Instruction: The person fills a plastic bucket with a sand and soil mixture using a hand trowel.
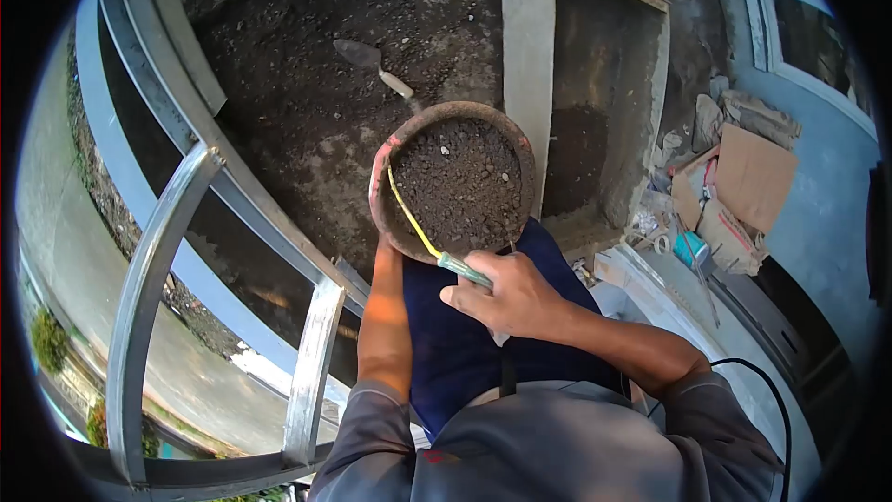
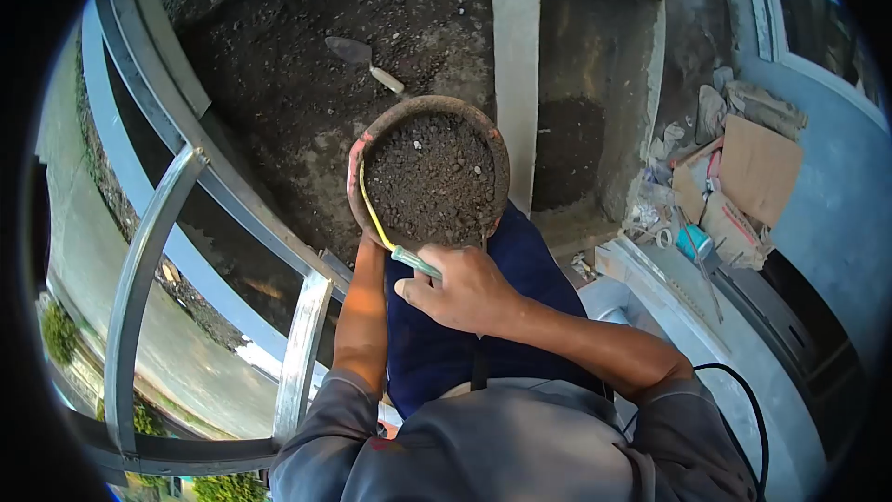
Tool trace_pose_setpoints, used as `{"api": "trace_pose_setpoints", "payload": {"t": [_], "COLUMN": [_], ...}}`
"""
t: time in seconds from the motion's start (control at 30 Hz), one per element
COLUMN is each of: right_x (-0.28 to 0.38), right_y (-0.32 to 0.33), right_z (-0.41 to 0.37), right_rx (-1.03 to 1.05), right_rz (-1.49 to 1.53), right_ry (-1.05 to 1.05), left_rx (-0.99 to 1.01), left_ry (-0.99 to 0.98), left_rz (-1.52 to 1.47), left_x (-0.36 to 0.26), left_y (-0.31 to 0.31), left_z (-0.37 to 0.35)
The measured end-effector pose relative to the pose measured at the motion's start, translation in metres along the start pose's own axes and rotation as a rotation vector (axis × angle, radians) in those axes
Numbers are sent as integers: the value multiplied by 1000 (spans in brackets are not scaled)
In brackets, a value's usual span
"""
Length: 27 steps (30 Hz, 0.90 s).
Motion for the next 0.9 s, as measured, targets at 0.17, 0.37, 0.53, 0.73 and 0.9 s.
{"api": "trace_pose_setpoints", "payload": {"t": [0.17, 0.37, 0.53, 0.73, 0.9], "right_x": [-27, -113, -205, -294, -344], "right_y": [81, 125, 164, 198, 240], "right_z": [-64, -82, -54, -9, 8], "right_rx": [-163, -402, -623, -741, -877], "right_rz": [115, 337, 428, 449, 356], "right_ry": [-45, -63, -142, -187, -290], "left_rx": [107, 109, -470, -349, -231], "left_ry": [151, 175, 348, 153, 184], "left_rz": [-13, 174, 648, 1477, 1591], "left_x": [64, 131, 173, 222, 246], "left_y": [-2, -28, 0, -67, -109], "left_z": [-4, 23, 44, 84, 90]}}
Point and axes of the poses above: each hand's wrist, its own z-axis towards the middle knuckle, its own y-axis out of the back of the hand, x = y × z, the point moved 3 cm from there along z, towards the middle knuckle, and after that the axes turned 8 degrees about -z, right-handed, at the moved point
